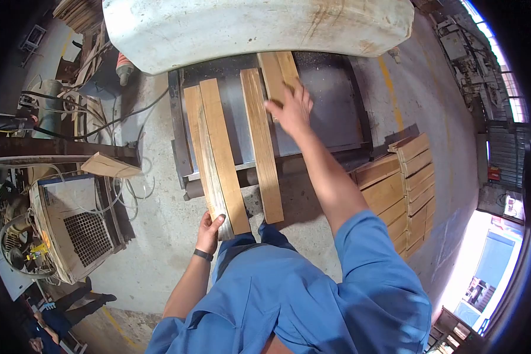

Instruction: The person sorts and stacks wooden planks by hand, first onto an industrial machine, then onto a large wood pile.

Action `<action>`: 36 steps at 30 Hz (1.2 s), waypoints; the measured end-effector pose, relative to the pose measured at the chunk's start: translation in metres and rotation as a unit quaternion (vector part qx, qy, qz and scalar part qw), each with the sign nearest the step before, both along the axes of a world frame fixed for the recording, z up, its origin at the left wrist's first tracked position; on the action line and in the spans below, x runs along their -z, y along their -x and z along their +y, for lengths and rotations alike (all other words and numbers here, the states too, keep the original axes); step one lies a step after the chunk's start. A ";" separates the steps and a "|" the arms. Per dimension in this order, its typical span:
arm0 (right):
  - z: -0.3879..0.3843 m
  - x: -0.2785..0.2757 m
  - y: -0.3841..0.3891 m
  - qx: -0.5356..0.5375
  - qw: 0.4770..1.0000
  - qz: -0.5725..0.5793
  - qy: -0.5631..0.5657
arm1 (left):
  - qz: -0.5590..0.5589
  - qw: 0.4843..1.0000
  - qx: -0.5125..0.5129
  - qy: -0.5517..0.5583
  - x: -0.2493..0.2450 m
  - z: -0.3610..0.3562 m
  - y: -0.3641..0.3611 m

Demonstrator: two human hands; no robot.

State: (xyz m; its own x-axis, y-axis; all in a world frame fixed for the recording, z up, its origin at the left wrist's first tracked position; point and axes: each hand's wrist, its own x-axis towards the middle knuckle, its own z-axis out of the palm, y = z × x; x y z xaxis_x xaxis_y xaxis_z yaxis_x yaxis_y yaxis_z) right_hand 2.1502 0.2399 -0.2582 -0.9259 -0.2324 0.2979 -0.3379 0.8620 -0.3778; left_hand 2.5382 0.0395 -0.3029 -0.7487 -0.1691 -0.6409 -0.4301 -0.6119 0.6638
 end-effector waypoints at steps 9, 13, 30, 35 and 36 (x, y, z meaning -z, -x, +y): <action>0.034 -0.031 -0.247 -0.017 0.953 -0.294 0.069 | 0.009 1.000 -0.005 0.004 0.001 0.002 -0.001; 0.049 0.009 -0.238 -0.050 0.751 -0.437 0.492 | 0.011 1.000 0.007 0.026 0.002 0.002 -0.002; 0.043 0.005 -0.188 0.025 0.696 -0.457 0.554 | 0.017 1.000 -0.006 0.005 0.000 0.002 0.000; 0.020 -0.001 -0.156 0.000 0.937 -0.252 0.241 | 0.013 1.000 0.005 0.006 -0.002 0.000 0.000; 0.019 -0.015 -0.164 -0.001 0.963 -0.216 0.161 | 0.013 1.000 0.015 0.015 -0.002 0.000 -0.001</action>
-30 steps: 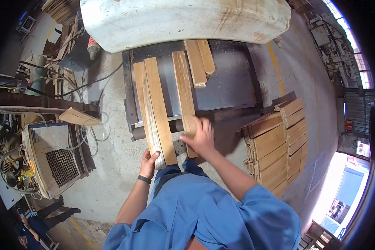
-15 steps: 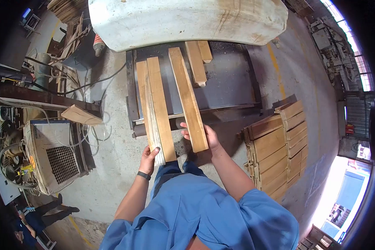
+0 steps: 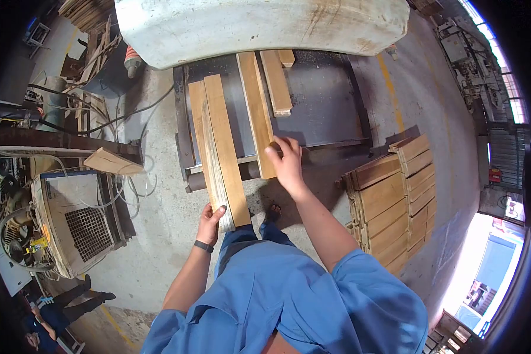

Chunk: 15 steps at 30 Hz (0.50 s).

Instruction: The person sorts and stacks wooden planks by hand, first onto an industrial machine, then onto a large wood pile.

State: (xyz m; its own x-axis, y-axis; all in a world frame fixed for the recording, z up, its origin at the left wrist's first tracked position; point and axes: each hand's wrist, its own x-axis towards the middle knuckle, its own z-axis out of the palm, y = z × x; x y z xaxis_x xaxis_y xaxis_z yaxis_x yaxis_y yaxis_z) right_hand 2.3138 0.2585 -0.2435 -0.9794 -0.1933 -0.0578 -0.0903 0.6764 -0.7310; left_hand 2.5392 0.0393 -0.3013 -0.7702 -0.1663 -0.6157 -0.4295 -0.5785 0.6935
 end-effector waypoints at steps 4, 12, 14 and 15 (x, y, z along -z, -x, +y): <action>-0.019 0.007 -0.020 -0.100 0.991 0.065 -0.054 | 0.005 1.000 0.009 0.013 0.006 0.000 0.000; -0.076 0.019 0.093 -0.083 0.949 0.277 -0.125 | -0.023 1.000 -0.006 -0.020 -0.004 -0.002 0.004; -0.091 0.018 0.131 -0.073 0.935 0.315 -0.144 | -0.022 0.999 -0.008 -0.022 -0.002 -0.002 0.004; -0.097 0.012 0.148 -0.058 0.928 0.336 -0.150 | -0.022 0.999 -0.009 -0.024 -0.002 -0.002 0.003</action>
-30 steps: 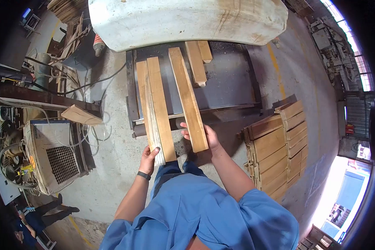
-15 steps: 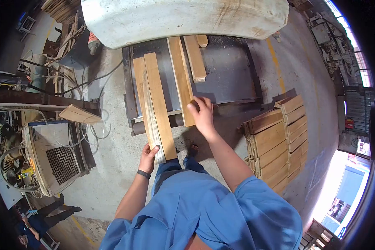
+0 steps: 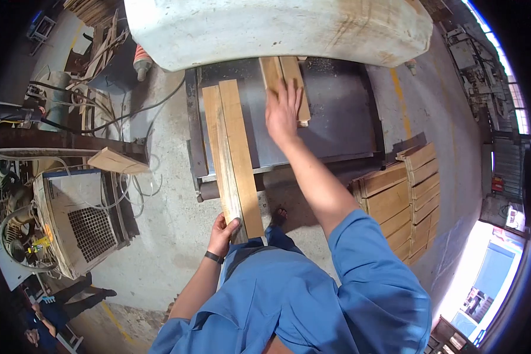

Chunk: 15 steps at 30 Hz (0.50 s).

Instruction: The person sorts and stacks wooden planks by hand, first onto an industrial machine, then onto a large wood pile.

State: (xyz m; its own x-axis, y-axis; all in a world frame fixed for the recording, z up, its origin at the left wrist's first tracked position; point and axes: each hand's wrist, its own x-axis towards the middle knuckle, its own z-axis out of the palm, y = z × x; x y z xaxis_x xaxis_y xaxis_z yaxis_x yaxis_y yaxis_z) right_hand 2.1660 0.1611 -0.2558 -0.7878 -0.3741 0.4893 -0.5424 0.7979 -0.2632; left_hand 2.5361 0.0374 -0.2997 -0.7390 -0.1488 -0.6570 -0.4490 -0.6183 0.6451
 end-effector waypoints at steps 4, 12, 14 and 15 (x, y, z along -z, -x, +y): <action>-0.005 -0.028 -0.024 -0.009 0.987 -0.078 0.139 | -0.008 1.000 -0.001 -0.008 -0.001 0.000 0.000; 0.052 0.031 -0.249 -0.026 0.746 -0.590 0.307 | -0.025 0.999 0.005 0.037 0.002 0.017 0.007; 0.056 0.037 -0.251 -0.026 0.741 -0.589 0.321 | -0.008 0.997 -0.020 0.069 -0.012 0.035 0.014; 0.059 0.028 -0.249 -0.022 0.745 -0.583 0.324 | 0.003 0.996 -0.033 0.086 -0.020 0.043 0.019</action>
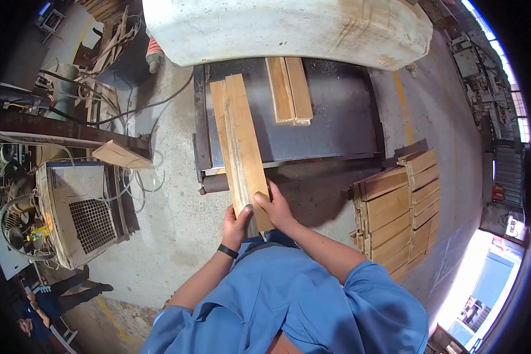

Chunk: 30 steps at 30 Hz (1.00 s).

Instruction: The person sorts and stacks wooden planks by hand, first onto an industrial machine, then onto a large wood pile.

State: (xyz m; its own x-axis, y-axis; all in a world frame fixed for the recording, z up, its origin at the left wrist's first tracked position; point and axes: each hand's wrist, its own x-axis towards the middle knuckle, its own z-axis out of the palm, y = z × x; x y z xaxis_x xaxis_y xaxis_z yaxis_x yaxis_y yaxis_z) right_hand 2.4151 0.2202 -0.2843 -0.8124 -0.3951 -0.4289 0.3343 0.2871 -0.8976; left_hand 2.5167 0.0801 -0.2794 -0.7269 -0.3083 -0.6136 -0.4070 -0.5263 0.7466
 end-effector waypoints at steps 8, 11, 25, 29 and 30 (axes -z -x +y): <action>0.029 -0.040 -0.002 -0.034 0.997 0.010 -0.073 | -0.008 0.996 0.077 0.052 0.005 0.026 -0.008; 0.033 -0.013 0.007 -0.007 1.000 0.030 -0.002 | 0.030 0.997 0.007 -0.063 -0.002 0.027 -0.003; 0.144 -0.087 -0.014 0.044 0.888 -0.309 0.338 | 0.292 0.619 -0.041 -0.728 -0.065 0.012 -0.002; 0.181 -0.087 -0.009 0.078 0.960 -0.137 0.232 | 0.278 0.719 -0.009 -0.637 -0.058 0.020 -0.004; 0.188 -0.087 -0.005 0.091 0.981 -0.062 0.159 | 0.271 0.754 0.007 -0.598 -0.054 0.019 -0.004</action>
State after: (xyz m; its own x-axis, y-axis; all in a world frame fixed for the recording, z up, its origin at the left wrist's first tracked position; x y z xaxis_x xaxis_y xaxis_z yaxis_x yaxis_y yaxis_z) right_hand 2.4200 0.4085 -0.1977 -0.8313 -0.3785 -0.4070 0.4659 -0.0754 -0.8816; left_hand 2.5208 0.0991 -0.2251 -0.9692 0.2393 -0.0585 -0.2234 -0.9539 -0.2004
